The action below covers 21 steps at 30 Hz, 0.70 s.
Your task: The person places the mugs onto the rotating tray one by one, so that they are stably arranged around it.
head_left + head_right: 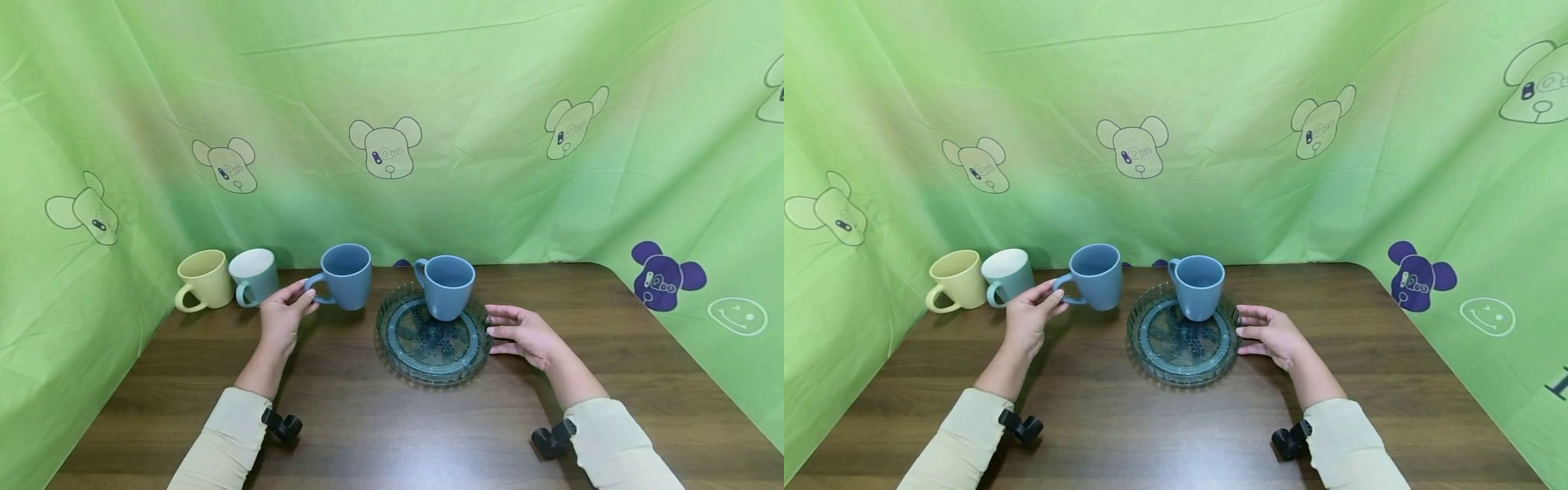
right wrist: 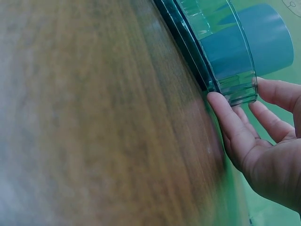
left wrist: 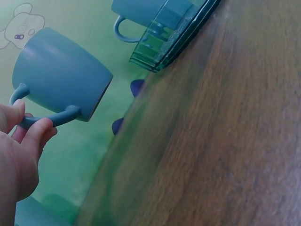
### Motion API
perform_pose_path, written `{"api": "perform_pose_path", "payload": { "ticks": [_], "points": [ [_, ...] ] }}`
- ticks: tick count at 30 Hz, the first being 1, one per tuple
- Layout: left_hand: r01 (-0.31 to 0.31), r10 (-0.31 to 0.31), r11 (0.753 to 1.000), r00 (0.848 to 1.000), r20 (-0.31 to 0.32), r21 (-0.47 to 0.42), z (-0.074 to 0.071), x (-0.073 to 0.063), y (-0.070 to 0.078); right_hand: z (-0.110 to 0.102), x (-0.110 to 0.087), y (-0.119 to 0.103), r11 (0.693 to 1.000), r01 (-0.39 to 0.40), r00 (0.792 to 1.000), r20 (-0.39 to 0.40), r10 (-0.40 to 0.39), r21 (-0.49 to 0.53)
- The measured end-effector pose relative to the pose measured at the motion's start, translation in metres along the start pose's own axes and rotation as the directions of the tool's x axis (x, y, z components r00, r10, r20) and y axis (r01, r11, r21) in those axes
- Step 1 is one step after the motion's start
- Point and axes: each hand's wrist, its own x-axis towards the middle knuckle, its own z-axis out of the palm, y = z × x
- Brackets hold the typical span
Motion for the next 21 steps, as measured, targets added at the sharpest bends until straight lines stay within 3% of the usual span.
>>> {"api": "perform_pose_path", "payload": {
  "ticks": [21],
  "points": [
    [0.001,-0.001,1.0,0.999,0.051,-0.009,0.016,-0.004,0.0,0.0,0.0,0.0,1.0,0.0,1.0,0.002,0.0,0.009]
  ]
}}
